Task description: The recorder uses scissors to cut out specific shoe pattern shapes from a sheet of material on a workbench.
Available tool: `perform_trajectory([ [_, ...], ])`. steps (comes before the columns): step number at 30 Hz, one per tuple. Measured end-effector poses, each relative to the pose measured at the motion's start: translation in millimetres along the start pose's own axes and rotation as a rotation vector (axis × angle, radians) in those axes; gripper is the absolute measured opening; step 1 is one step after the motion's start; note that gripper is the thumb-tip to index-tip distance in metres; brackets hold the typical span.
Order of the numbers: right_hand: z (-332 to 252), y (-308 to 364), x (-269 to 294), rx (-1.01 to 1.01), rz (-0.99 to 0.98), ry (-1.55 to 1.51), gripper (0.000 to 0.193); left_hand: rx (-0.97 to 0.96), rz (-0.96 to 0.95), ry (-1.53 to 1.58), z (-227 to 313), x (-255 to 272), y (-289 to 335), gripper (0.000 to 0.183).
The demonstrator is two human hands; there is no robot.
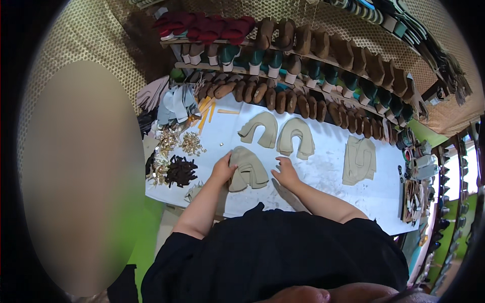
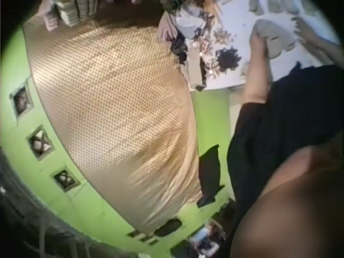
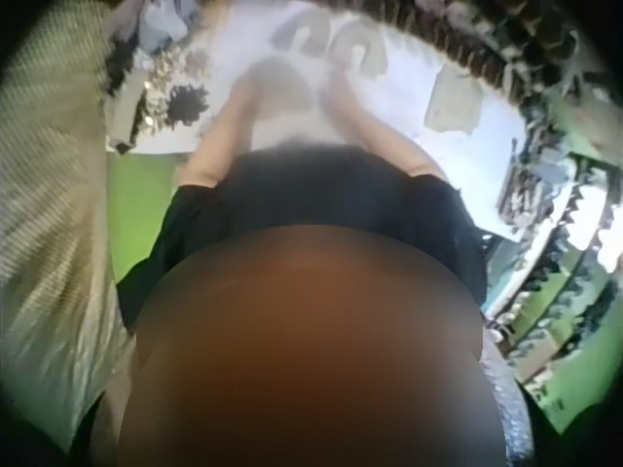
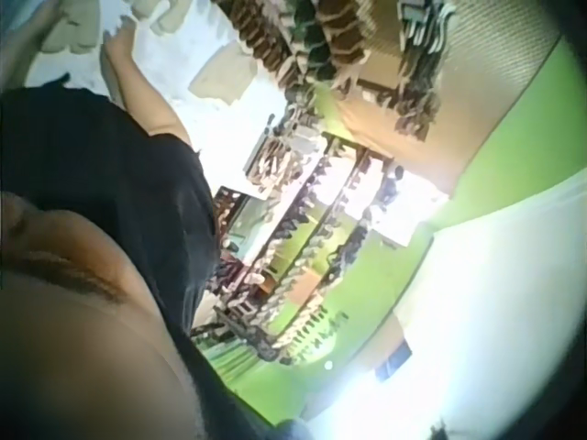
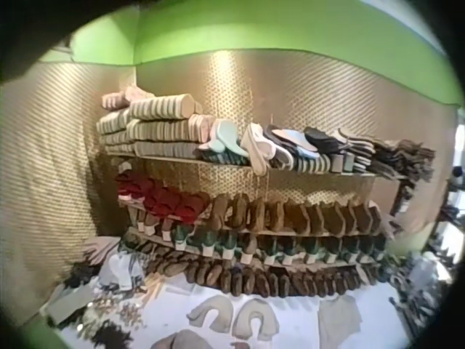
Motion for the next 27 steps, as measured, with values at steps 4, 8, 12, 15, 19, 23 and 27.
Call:
perform_trajectory([
  [4, 38, 37, 47, 0.101, 0.016, 0.238, 0.05, -0.014, 0.049, -0.046, -6, 8, -5, 0.082],
  [8, 70, 73, 92, -0.144, 0.157, 0.592, 0.049, -0.031, 0.143, -0.324, -5, 10, -8, 0.068],
  [12, 92, 109, 138, -0.269, 0.272, 0.615, 0.046, -0.175, 0.251, -0.407, -9, 8, -11, 0.057],
  [15, 120, 147, 156, -0.381, 0.282, 0.645, 0.04, -0.219, 0.235, -0.384, 15, 5, -15, 0.046],
  [19, 133, 190, 164, -0.368, 0.192, 0.633, 0.024, -0.12, 0.107, -0.525, 28, 2, -21, 0.032],
  [23, 87, 224, 181, -0.37, -0.211, 0.757, 0.038, -0.164, 0.173, -0.521, 67, -4, -9, 0.02],
  [27, 111, 259, 166, -0.227, -0.159, 0.873, 0.059, -0.25, 0.126, -0.807, 93, 0, -6, 0.016],
])
Point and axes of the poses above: each hand's wrist, its own y-axis away from the middle knuckle, its own x-axis out of the back of the hand, z = x × y, the point moved 1 cm from there along -y, towards the middle knuckle, and after that the axes turned 5 degrees about y, right-handed, at the moved point
